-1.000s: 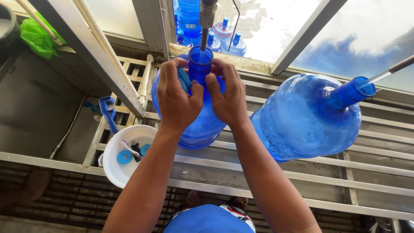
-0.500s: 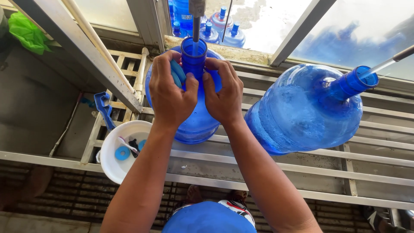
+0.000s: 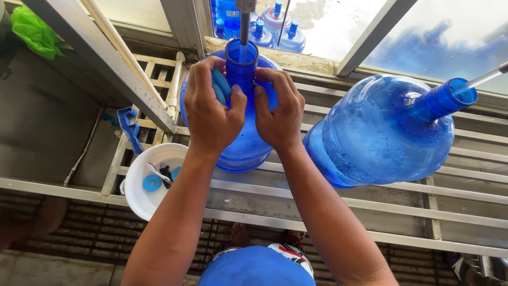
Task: Filling large water jugs from a tap and applying plastic caps and seals.
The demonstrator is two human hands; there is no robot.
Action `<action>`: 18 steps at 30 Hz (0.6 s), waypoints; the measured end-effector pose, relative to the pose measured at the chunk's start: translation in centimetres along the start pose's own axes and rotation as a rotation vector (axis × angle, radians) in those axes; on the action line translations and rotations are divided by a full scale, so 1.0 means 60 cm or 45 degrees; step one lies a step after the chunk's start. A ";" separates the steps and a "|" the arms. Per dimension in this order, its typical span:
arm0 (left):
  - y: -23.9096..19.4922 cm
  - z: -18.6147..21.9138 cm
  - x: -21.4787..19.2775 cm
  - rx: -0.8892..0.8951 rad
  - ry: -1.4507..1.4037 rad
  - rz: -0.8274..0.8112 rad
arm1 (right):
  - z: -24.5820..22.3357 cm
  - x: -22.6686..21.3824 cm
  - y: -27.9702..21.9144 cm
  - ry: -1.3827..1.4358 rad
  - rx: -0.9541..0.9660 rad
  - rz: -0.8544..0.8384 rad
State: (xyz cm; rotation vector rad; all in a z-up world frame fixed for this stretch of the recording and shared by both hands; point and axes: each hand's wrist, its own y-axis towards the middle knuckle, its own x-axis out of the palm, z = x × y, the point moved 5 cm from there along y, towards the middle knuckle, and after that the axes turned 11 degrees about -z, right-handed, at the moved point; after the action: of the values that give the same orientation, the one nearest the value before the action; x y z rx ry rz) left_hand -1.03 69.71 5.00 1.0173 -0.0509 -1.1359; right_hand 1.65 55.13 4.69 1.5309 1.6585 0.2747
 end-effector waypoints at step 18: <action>-0.001 -0.005 -0.002 0.016 -0.018 0.016 | 0.092 -0.005 0.026 0.362 0.217 -0.101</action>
State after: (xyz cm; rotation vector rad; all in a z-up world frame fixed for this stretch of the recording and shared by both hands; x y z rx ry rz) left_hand -0.94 69.99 4.85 1.0187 -0.0756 -1.1325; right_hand 6.53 53.20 2.41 1.6040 2.0046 0.3279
